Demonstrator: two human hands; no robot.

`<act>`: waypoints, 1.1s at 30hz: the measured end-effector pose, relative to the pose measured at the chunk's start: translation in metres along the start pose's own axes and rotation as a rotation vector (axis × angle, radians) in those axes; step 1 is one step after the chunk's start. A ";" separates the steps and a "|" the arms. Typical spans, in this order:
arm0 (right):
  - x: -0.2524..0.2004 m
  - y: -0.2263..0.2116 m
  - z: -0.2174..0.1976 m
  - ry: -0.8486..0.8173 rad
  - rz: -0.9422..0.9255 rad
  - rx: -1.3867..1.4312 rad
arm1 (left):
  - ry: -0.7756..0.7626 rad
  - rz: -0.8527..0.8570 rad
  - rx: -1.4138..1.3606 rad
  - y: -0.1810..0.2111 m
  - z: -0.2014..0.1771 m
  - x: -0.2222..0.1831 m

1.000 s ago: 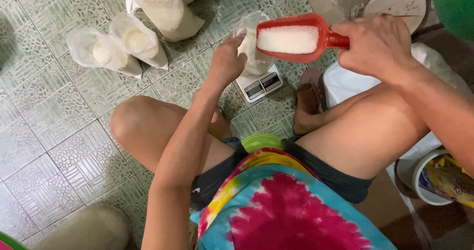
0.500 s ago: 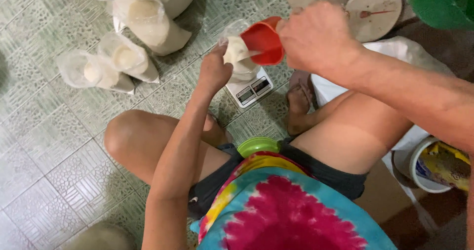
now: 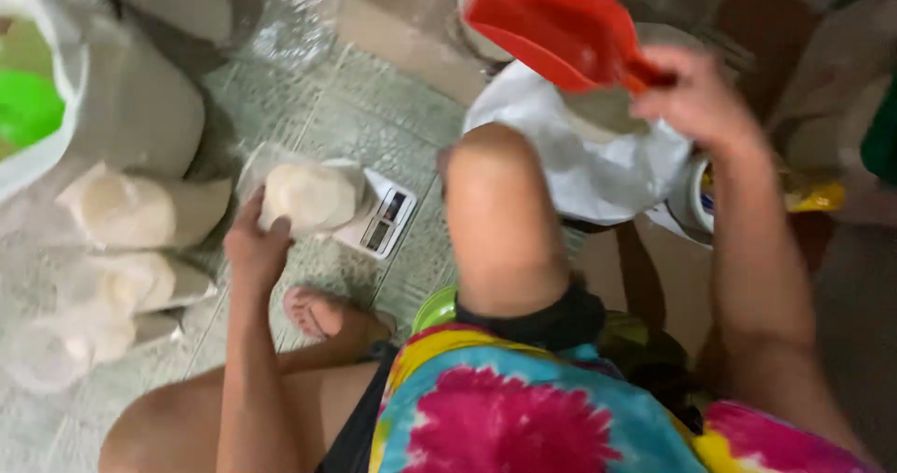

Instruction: Weighing and bagging sugar from a large sack into smaller portions using a scoop and a digital scale.

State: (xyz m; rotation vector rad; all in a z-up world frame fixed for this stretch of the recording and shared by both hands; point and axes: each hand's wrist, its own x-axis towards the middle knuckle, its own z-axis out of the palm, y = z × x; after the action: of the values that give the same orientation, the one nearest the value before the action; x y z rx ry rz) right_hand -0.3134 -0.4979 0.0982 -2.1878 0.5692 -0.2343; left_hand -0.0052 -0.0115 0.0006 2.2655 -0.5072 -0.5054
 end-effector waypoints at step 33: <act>0.016 0.273 0.199 0.304 0.844 -0.108 | 0.010 -0.338 0.028 0.011 -0.002 -0.004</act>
State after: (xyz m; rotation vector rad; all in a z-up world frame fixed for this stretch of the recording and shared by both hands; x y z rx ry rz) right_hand -0.3156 -0.5158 -0.2402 -1.8269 1.6348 -0.0753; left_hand -0.0101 -0.0153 0.0104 2.3911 -0.1248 -0.6566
